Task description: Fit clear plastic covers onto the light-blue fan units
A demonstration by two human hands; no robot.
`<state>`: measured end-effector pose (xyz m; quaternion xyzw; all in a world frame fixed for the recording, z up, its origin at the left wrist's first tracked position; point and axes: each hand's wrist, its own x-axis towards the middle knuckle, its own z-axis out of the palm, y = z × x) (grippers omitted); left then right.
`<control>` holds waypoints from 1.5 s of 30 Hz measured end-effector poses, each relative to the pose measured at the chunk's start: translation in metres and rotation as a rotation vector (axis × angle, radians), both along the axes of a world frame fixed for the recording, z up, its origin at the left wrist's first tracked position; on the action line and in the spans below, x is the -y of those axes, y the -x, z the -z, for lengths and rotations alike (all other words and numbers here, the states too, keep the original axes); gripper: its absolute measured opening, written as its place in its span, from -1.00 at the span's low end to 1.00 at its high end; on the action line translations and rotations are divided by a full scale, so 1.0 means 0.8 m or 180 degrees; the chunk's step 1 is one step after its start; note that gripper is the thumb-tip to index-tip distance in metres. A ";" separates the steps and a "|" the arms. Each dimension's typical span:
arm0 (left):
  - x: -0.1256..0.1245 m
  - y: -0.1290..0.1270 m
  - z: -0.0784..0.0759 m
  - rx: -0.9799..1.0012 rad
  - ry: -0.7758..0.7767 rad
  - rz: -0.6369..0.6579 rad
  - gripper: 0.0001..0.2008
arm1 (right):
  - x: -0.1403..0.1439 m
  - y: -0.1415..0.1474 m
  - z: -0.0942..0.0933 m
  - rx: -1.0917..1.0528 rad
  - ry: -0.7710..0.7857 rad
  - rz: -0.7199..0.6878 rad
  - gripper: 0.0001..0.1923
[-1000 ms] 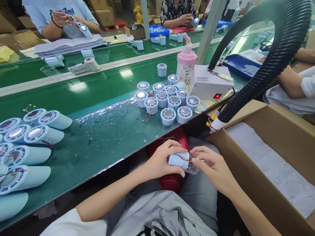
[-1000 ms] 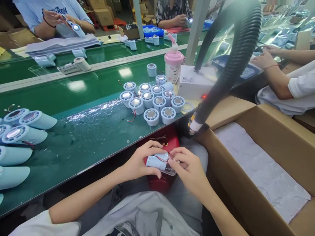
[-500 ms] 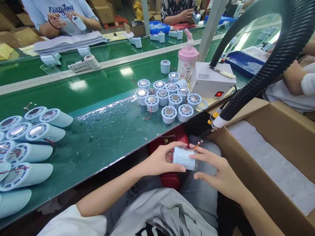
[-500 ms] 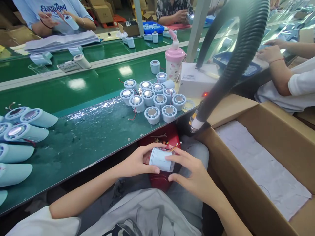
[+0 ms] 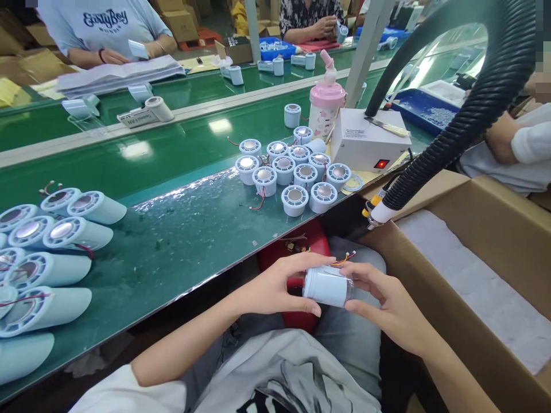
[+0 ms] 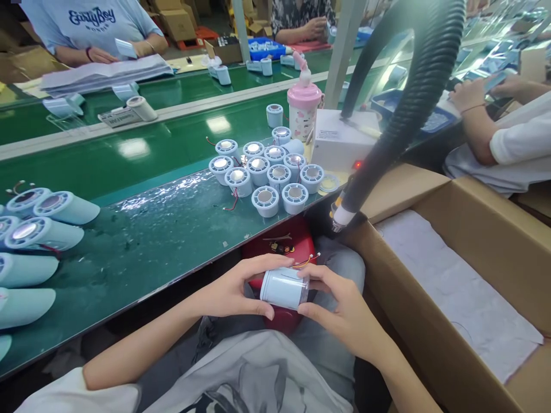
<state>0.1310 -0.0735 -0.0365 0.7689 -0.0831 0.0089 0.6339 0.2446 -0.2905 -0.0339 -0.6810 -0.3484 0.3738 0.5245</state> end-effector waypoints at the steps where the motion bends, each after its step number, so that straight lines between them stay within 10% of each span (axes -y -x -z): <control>1: 0.000 0.000 -0.001 0.0013 -0.0034 -0.0017 -0.23 | -0.001 0.000 -0.001 -0.0075 -0.0020 -0.0002 -0.68; 45: 0.007 0.006 0.002 -0.0051 0.0401 0.0074 -0.36 | -0.031 0.010 0.008 -0.3064 0.0788 0.0422 -0.39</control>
